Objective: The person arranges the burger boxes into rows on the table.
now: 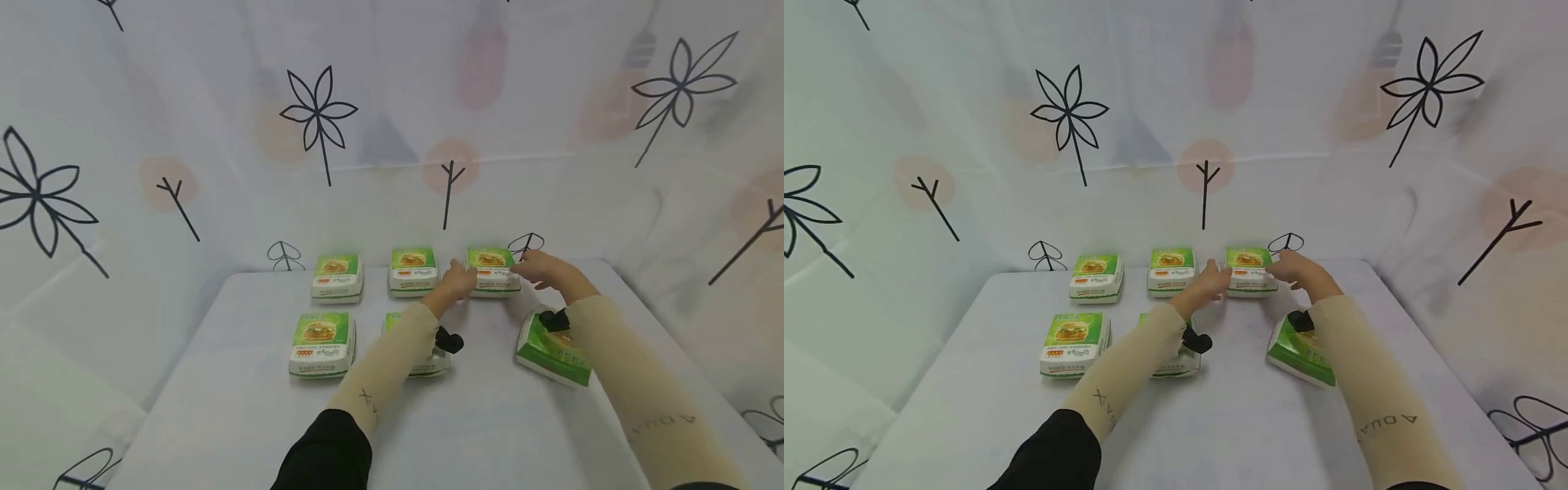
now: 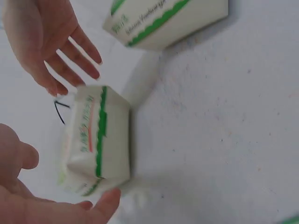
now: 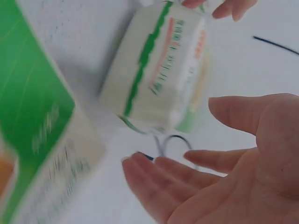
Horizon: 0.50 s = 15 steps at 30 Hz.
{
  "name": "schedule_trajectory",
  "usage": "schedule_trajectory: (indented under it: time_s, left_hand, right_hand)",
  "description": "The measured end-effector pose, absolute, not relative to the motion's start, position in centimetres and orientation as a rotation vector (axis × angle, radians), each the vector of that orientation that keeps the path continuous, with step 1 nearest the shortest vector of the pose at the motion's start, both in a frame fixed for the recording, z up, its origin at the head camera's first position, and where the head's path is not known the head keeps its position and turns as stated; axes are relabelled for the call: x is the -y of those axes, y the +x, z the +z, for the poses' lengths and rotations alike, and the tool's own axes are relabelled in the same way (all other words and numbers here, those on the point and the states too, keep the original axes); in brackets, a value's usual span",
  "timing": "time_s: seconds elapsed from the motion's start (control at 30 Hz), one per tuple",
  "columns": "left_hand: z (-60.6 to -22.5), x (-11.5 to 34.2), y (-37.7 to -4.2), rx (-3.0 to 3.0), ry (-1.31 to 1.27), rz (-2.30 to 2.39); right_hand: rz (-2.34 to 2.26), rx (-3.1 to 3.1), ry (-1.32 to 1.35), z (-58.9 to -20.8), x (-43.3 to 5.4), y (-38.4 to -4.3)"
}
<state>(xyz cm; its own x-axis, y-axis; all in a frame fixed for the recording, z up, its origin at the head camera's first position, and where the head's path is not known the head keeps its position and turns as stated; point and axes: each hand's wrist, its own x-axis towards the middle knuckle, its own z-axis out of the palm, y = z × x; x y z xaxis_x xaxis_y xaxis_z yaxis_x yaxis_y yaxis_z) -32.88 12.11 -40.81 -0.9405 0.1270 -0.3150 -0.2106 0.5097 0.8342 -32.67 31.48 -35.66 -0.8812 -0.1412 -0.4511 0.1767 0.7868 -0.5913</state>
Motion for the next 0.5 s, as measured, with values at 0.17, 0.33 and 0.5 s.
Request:
schedule_trajectory:
  time_s: [0.17,0.33,0.5]
  left_hand:
    - [-38.4,-10.9,-30.9,-2.422,0.047,1.36]
    - [-37.1,-9.8,-29.2,-2.345,0.235,1.328]
    - [-37.1,-9.2,-27.6,-2.275,0.327,1.348]
  right_hand:
    - [-0.744,-2.58,-0.048,-33.7,-32.9,-30.7]
    - [-0.598,-2.684,-0.14,-32.4,-34.8,-28.2]
    - [-0.592,-2.704,-0.172,-32.0,-36.0,-26.0]
